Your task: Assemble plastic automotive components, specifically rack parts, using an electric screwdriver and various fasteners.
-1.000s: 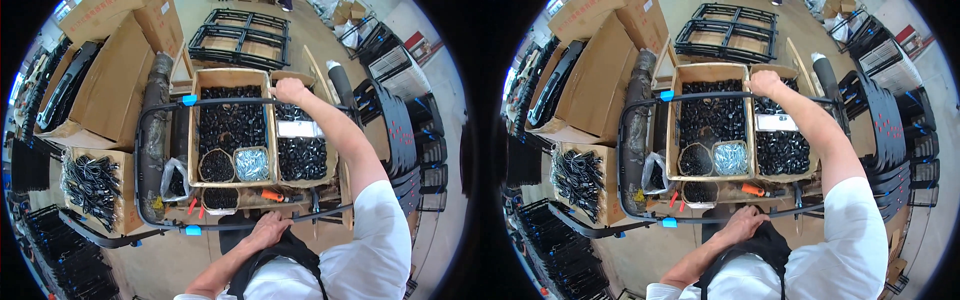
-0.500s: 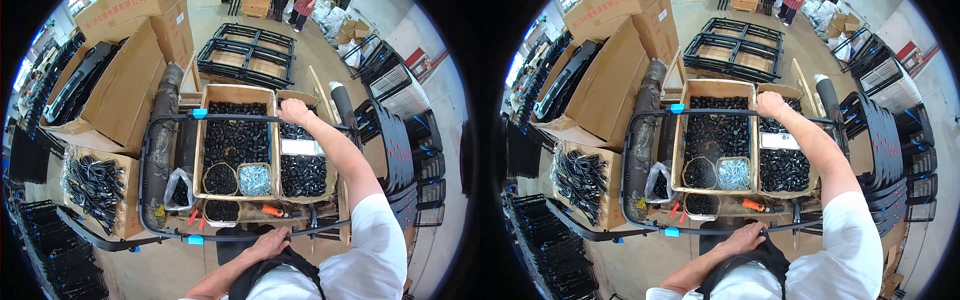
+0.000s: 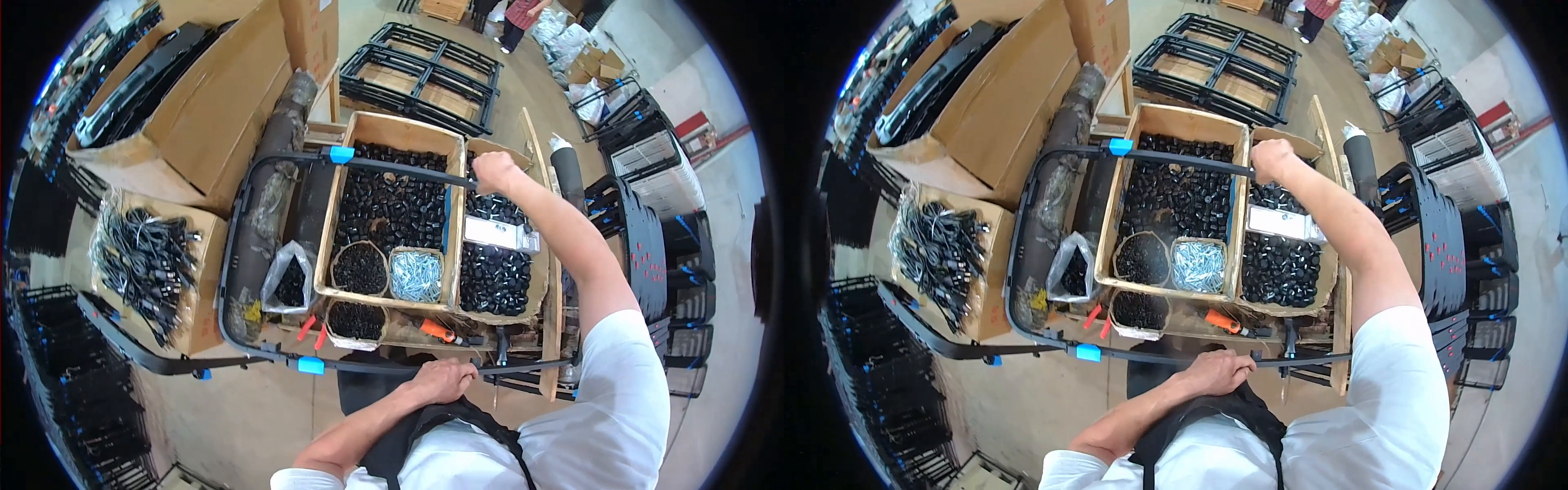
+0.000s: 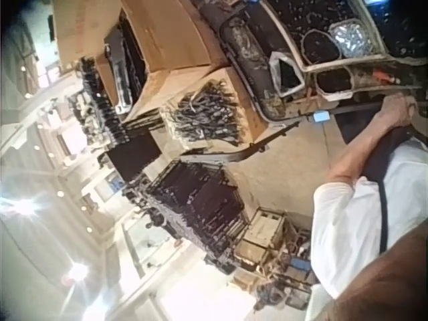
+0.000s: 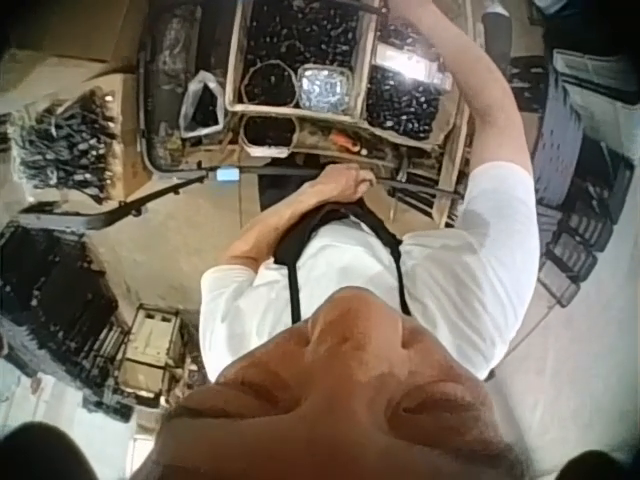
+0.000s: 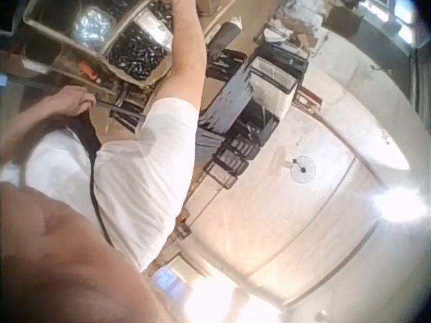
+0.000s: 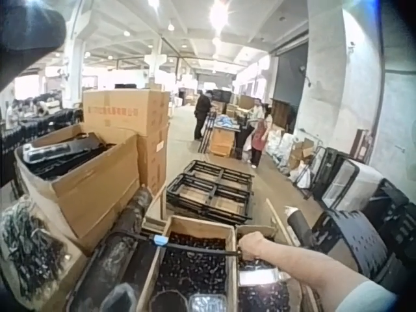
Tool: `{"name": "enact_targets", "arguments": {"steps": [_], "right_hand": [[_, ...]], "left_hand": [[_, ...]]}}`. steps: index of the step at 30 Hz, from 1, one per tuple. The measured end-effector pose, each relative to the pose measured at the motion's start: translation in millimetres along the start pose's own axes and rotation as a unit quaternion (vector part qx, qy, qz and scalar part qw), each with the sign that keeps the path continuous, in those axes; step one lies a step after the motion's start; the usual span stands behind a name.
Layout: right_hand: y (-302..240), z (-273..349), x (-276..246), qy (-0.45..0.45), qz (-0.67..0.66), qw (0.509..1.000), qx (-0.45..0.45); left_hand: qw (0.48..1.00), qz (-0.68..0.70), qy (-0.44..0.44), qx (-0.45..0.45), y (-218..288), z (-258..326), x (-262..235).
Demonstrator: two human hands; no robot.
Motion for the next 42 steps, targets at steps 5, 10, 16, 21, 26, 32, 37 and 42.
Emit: {"name": "enact_targets", "arguments": {"steps": [5, 10, 16, 21, 26, 32, 37, 42], "right_hand": [[0, -9, -2, 0.098, -0.025, 0.994, -0.037], [11, -4, -3, -0.011, -0.175, 0.984, 0.042], [7, -8, 17, 0.140, -0.224, 0.964, -0.009], [3, 0, 14, 0.174, -0.241, 0.955, 0.004], [2, -1, 16, 0.136, -0.215, 0.963, 0.083], [3, 1, 8, 0.129, -0.161, 0.977, 0.060], [-4, 15, 1, 0.114, -0.094, 0.989, 0.022], [5, 22, -6, 0.059, -0.044, 0.997, 0.014]], "left_hand": [[0.999, 0.029, 0.040, 0.011, -4, 2, 7], [0.994, 0.094, 0.004, -0.056, -14, 4, 2], [0.995, 0.055, -0.022, -0.076, 0, 12, -2], [0.995, 0.044, -0.024, -0.083, -1, 11, 0], [0.997, 0.050, -0.015, -0.060, -3, 7, 8], [0.998, 0.053, 0.018, -0.040, -4, 6, 15], [0.989, 0.119, 0.047, -0.073, -14, 8, 12], [0.996, 0.061, 0.026, -0.064, -8, 12, 4]]}}
Point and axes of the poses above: each hand's wrist, its own z-axis away from the middle knuckle, its own x-axis out of the palm, y = z × x, the point moved 4 cm from there along -z, towards the middle knuckle, and after that the axes turned 6 degrees about z, right-handed, at the moved point
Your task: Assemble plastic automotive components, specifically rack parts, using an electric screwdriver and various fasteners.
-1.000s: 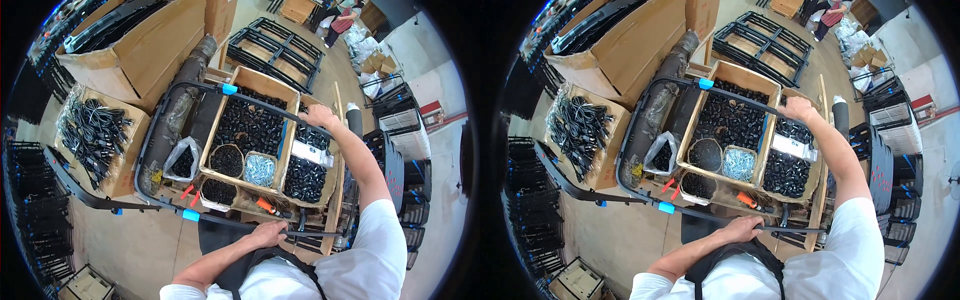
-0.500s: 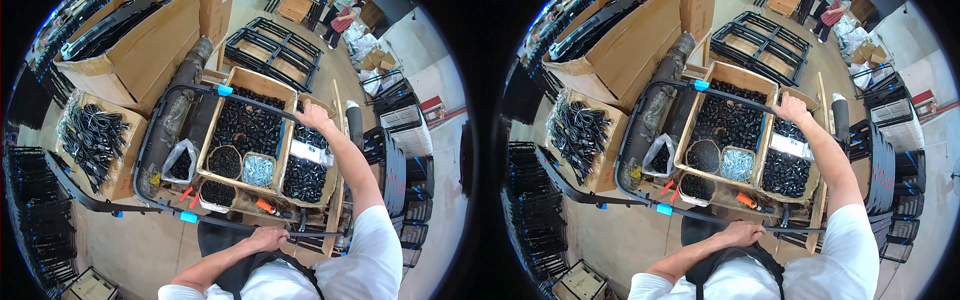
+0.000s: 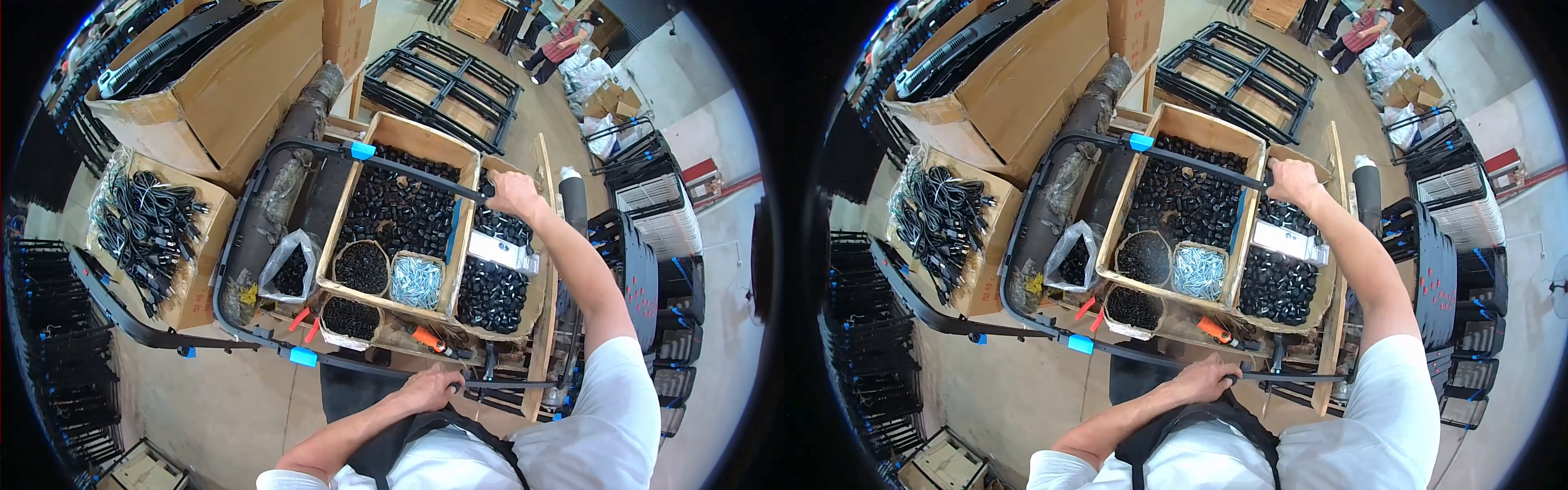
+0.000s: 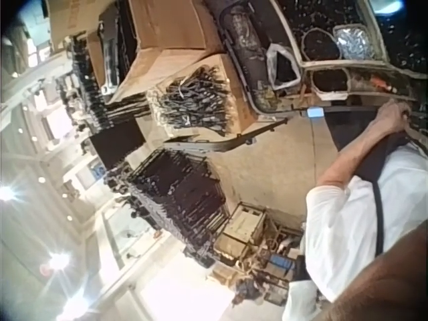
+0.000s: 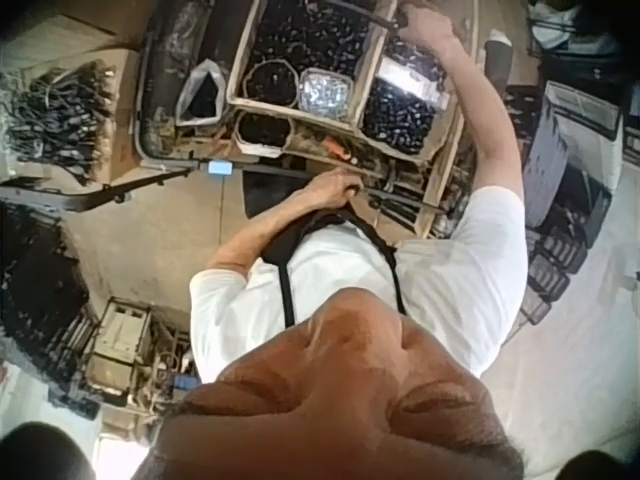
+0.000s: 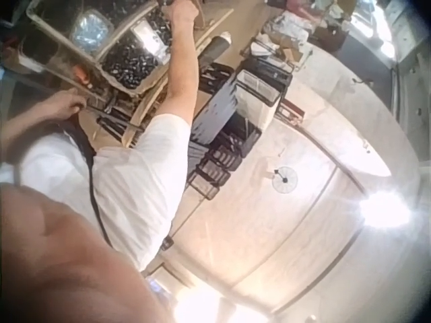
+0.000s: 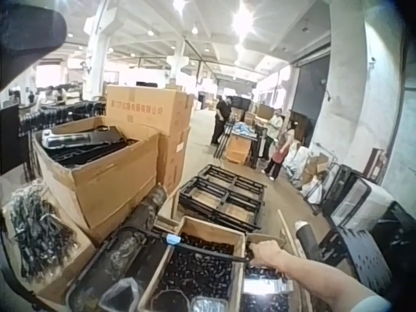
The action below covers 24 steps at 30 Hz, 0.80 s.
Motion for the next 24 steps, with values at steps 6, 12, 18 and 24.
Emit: {"name": "enact_targets", "arguments": {"steps": [6, 12, 18, 24], "right_hand": [[15, -10, 23, 0.108, -0.005, 0.994, 0.014], [-1, -2, 26, 0.081, 0.004, 0.997, 0.010], [-5, -5, 26, 0.095, -0.002, 0.995, -0.007], [0, -7, 35, 0.107, 0.013, 0.993, 0.052]], "left_hand": [[0.999, 0.019, -0.043, -0.021, -6, -12, 14], [0.999, -0.021, -0.039, -0.032, 8, -7, 3], [0.999, -0.028, 0.010, -0.032, 7, -2, -3], [0.999, -0.012, 0.045, -0.017, 7, -1, -2]]}}
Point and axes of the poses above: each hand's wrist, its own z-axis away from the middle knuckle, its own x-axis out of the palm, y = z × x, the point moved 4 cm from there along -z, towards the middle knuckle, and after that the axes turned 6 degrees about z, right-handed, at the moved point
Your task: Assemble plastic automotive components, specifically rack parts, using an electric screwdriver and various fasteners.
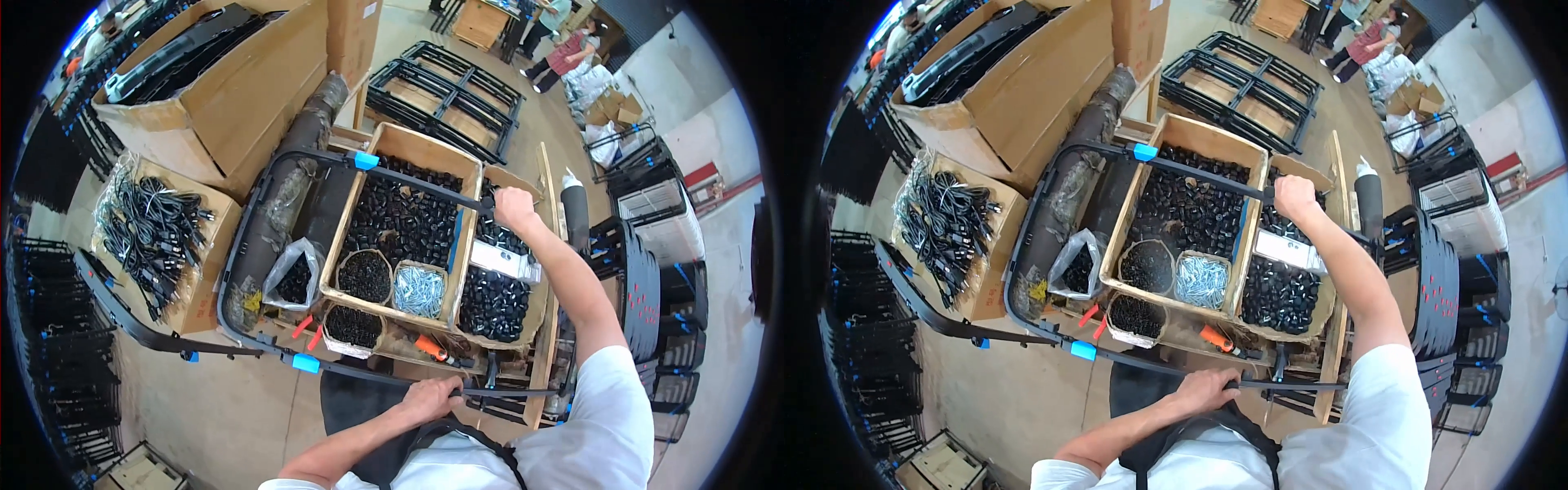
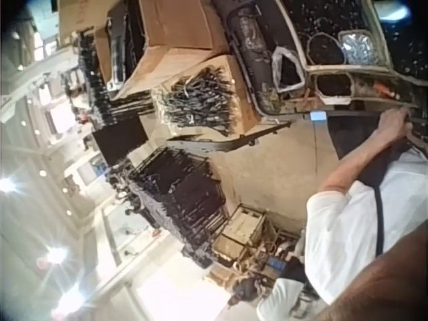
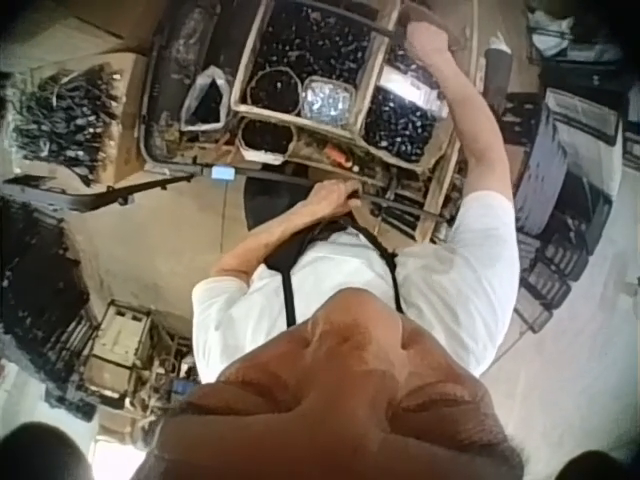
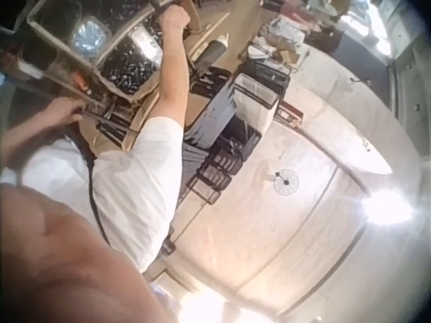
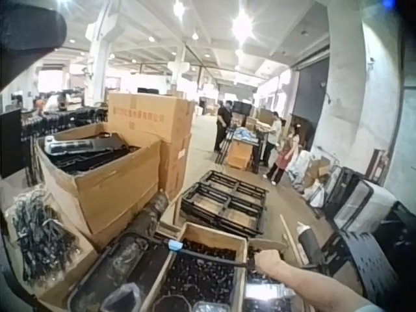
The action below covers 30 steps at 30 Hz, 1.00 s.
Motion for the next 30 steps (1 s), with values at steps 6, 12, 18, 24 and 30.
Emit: {"name": "enact_targets", "arguments": {"steps": [6, 12, 18, 24, 30], "right_hand": [[-10, 4, -19, 0.043, -0.049, 0.998, -0.028], [8, -1, 10, -0.041, -0.041, 0.998, -0.032], [0, -13, 4, -0.029, -0.137, 0.986, -0.088], [-16, -21, 30, 0.040, -0.181, 0.980, -0.074], [-26, -12, 26, 0.082, -0.201, 0.976, -0.001]], "left_hand": [[0.997, 0.064, -0.036, -0.031, -12, 1, 16], [0.996, 0.054, -0.063, -0.045, -9, 1, 18], [0.996, 0.044, -0.020, -0.069, 9, 0, 10], [0.996, -0.031, 0.027, -0.075, 19, 8, 14], [0.964, -0.126, 0.128, 0.197, 29, 30, 10]]}}
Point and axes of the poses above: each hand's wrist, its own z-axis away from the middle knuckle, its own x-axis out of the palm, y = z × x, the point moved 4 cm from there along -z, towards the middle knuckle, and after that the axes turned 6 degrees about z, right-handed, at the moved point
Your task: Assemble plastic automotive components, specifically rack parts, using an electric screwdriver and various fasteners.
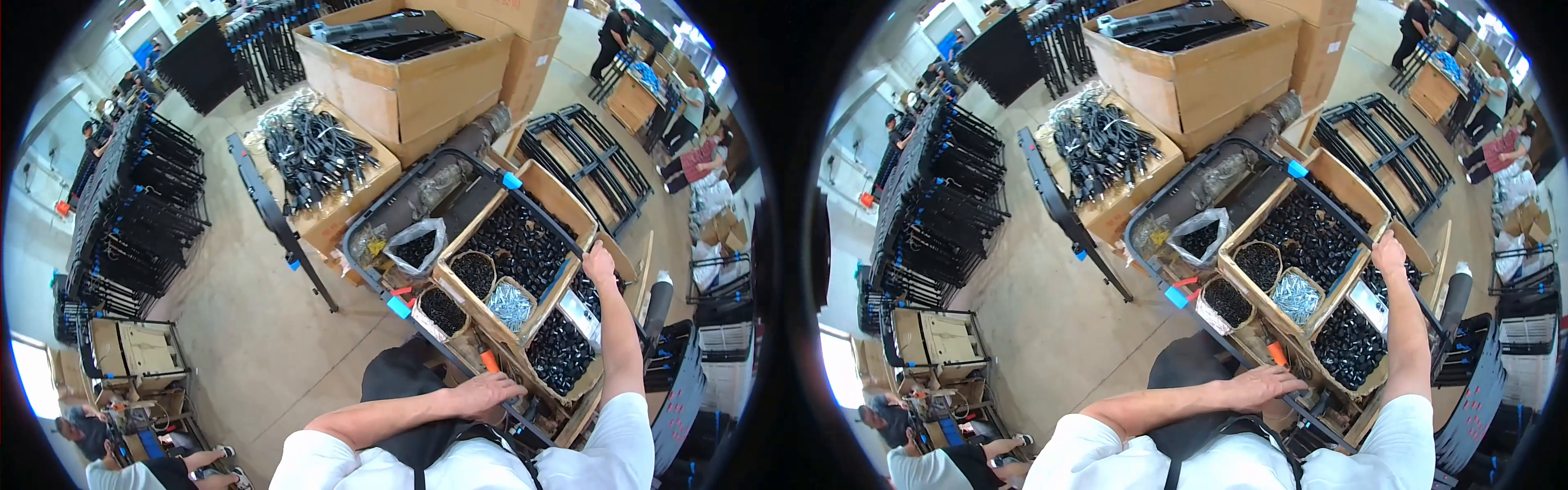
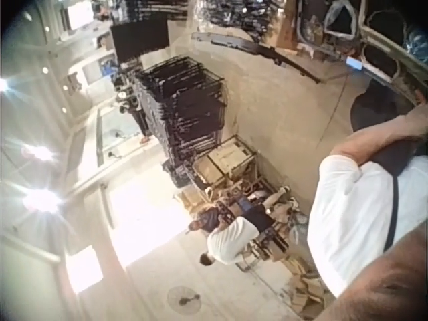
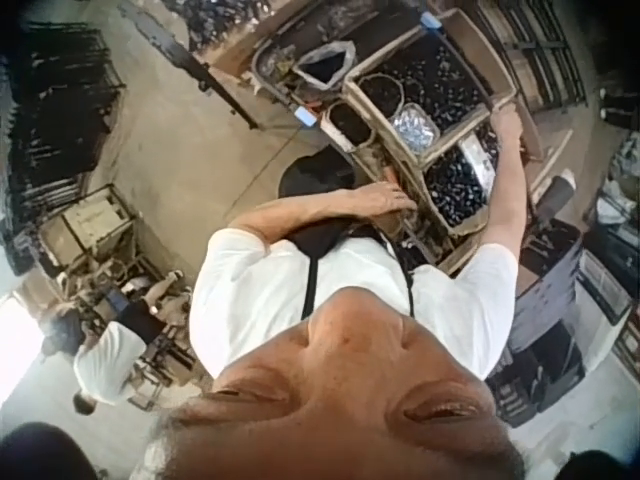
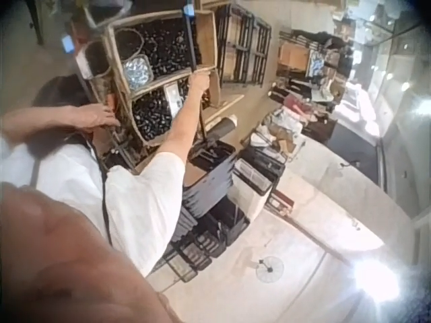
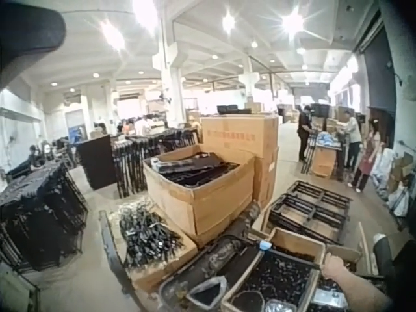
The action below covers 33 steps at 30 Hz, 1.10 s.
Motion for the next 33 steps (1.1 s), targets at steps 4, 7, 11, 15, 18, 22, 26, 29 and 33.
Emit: {"name": "enact_targets", "arguments": {"steps": [4, 7, 11, 15, 18, 22, 26, 29, 33], "right_hand": [[1, 50, 9, 0.012, 0.107, 0.994, -0.007], [-114, 184, -42, 0.034, -0.068, 0.973, -0.216], [-150, 359, -92, -0.184, -0.120, 0.930, -0.295], [-156, 402, -93, -0.124, -0.186, 0.957, -0.184], [-163, 401, -74, -0.145, -0.043, 0.983, -0.103], [-189, 395, -101, -0.126, 0.065, 0.989, 0.034], [-207, 388, -105, -0.270, 0.142, 0.952, 0.002], [-214, 371, -113, -0.266, 0.178, 0.947, -0.004], [-185, 379, -36, -0.197, 0.182, 0.963, 0.014]], "left_hand": [[0.968, -0.062, 0.236, -0.056, -8, 32, -95], [0.888, -0.079, 0.379, -0.249, -38, 108, -219], [0.768, -0.198, 0.539, -0.284, -105, 185, -388], [0.692, -0.238, 0.553, -0.398, -164, 234, -525], [0.669, -0.162, 0.527, -0.499, -197, 246, -580], [0.658, -0.138, 0.474, -0.568, -226, 237, -613], [0.691, -0.127, 0.401, -0.588, -260, 229, -632], [0.706, -0.083, 0.405, -0.575, -289, 239, -642], [0.715, -0.028, 0.415, -0.562, -334, 257, -660]]}}
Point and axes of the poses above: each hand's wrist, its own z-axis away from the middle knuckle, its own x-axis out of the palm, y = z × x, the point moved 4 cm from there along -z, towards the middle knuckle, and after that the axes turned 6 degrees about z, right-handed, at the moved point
